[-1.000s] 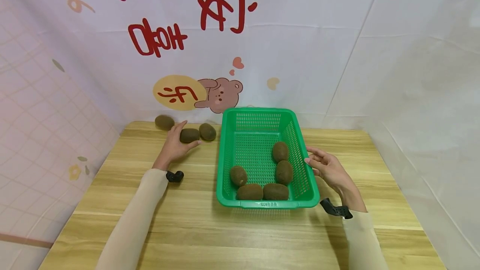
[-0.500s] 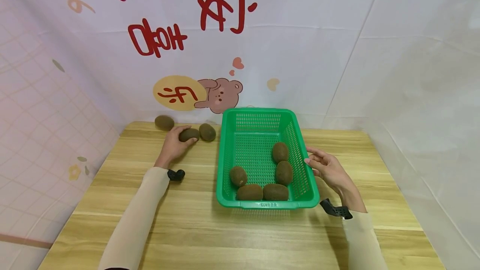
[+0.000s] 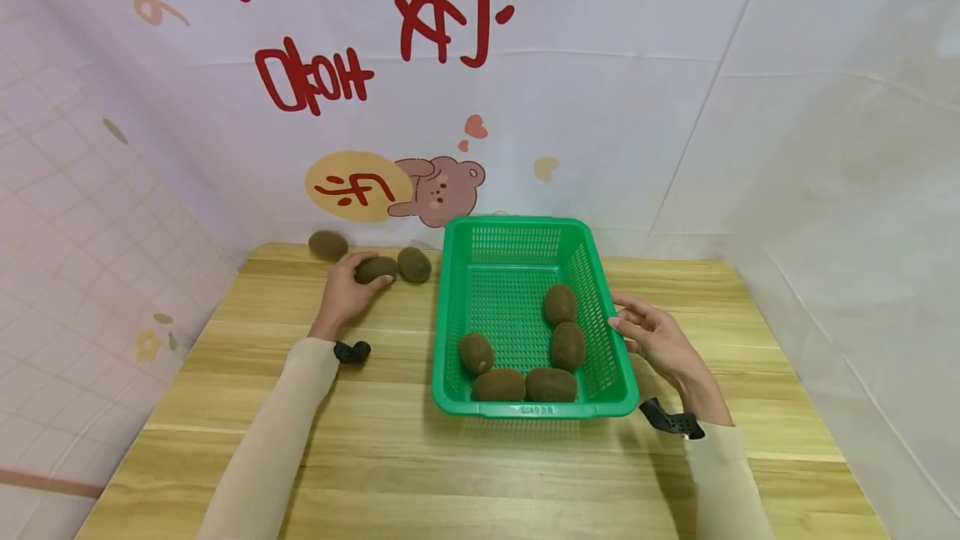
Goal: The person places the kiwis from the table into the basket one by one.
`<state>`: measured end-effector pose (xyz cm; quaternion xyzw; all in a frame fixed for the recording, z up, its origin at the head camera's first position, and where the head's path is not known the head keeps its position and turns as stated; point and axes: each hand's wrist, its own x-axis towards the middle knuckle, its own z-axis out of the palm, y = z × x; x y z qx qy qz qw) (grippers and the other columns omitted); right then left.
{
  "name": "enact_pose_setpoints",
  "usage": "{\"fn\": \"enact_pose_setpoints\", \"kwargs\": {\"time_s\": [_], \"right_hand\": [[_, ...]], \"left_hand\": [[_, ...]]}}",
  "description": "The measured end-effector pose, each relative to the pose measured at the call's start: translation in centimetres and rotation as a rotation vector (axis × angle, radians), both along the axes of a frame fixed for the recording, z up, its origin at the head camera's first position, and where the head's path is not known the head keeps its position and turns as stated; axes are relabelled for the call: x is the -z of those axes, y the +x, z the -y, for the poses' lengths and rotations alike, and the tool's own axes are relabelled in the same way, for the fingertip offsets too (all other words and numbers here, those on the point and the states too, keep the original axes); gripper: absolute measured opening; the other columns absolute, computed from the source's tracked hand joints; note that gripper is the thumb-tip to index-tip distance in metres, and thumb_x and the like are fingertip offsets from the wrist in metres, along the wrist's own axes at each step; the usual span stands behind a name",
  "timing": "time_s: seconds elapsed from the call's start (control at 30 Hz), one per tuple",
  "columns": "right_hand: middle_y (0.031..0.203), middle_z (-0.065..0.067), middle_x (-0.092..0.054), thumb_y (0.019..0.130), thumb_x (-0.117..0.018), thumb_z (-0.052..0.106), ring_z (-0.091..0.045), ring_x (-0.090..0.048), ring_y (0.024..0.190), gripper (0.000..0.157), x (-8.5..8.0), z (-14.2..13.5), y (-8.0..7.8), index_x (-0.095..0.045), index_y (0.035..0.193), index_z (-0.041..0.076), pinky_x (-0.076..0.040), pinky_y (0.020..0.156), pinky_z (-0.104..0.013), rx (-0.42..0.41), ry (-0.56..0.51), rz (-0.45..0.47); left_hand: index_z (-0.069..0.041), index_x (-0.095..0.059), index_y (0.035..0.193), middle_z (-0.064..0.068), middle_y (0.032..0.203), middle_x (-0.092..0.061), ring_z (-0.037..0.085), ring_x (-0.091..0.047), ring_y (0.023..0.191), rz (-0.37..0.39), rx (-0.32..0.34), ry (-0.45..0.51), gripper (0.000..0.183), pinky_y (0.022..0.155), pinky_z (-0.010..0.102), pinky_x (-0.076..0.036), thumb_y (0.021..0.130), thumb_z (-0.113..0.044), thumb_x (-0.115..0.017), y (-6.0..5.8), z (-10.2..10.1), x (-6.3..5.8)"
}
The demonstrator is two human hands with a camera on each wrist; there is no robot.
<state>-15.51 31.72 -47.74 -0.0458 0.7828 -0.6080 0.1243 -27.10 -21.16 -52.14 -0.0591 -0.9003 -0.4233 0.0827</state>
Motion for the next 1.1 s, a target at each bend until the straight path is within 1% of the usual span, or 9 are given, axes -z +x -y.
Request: {"fn": "enact_pose_setpoints", "kwargs": {"time_s": [0.13,0.33,0.57,0.67,0.9,1.1], "right_hand": [[0.100,0.004,-0.059,0.103,-0.063,0.031,-0.007,-0.054,0.086,0.068,-0.1,0.0,0.0,-0.034,0.159,0.005,-0.053,0.075,-0.023,-0.003,-0.008,-0.005],[0.100,0.005,-0.058,0.103,-0.064,0.031,-0.006,-0.054,0.086,0.069,-0.2,0.1,0.1,-0.033,0.159,0.005,-0.054,0.076,-0.023,-0.001,-0.013,-0.002],[0.101,0.004,-0.060,0.103,-0.065,0.031,-0.008,-0.057,0.091,0.071,-0.2,0.3,0.2,-0.032,0.160,0.005,-0.056,0.084,-0.025,0.000,-0.023,0.011],[0.101,0.005,-0.059,0.103,-0.065,0.032,-0.007,-0.056,0.089,0.071,-0.2,0.3,0.2,-0.032,0.160,0.005,-0.056,0.082,-0.025,0.003,-0.019,0.007],[0.100,0.006,-0.060,0.103,-0.064,0.031,-0.006,-0.054,0.087,0.071,-0.4,0.3,0.3,-0.032,0.160,0.004,-0.053,0.076,-0.023,0.001,-0.013,0.000],[0.101,0.006,-0.060,0.103,-0.064,0.032,-0.006,-0.054,0.087,0.070,-0.4,0.3,0.3,-0.032,0.160,0.005,-0.054,0.078,-0.023,0.002,-0.003,0.003]], "left_hand": [[-0.005,-0.060,0.141,0.020,0.141,-0.058,0.041,-0.051,0.135,-0.019,-0.004,0.014,0.056,0.116,0.057,-0.039,0.093,-0.026,-0.079,0.3,0.0,-0.1],[-0.004,-0.060,0.141,0.021,0.141,-0.058,0.040,-0.053,0.131,-0.051,-0.009,0.033,0.056,0.108,0.058,-0.044,0.092,-0.026,-0.079,0.9,-0.2,-0.3],[-0.005,-0.063,0.138,0.020,0.139,-0.061,0.039,-0.055,0.130,-0.100,-0.019,0.080,0.056,0.105,0.056,-0.048,0.090,-0.027,-0.082,1.6,-0.7,-0.6],[-0.005,-0.063,0.137,0.019,0.138,-0.062,0.038,-0.056,0.130,-0.123,-0.017,0.101,0.056,0.103,0.055,-0.049,0.090,-0.027,-0.082,1.9,-1.0,-0.8],[-0.007,-0.065,0.135,0.015,0.135,-0.063,0.034,-0.059,0.123,-0.151,-0.010,0.164,0.054,0.097,0.052,-0.055,0.088,-0.024,-0.083,2.7,-1.8,-1.6],[-0.007,-0.067,0.133,0.014,0.131,-0.066,0.030,-0.062,0.119,-0.188,-0.011,0.171,0.052,0.090,0.047,-0.058,0.087,-0.023,-0.085,3.3,-2.4,-2.1]]}}
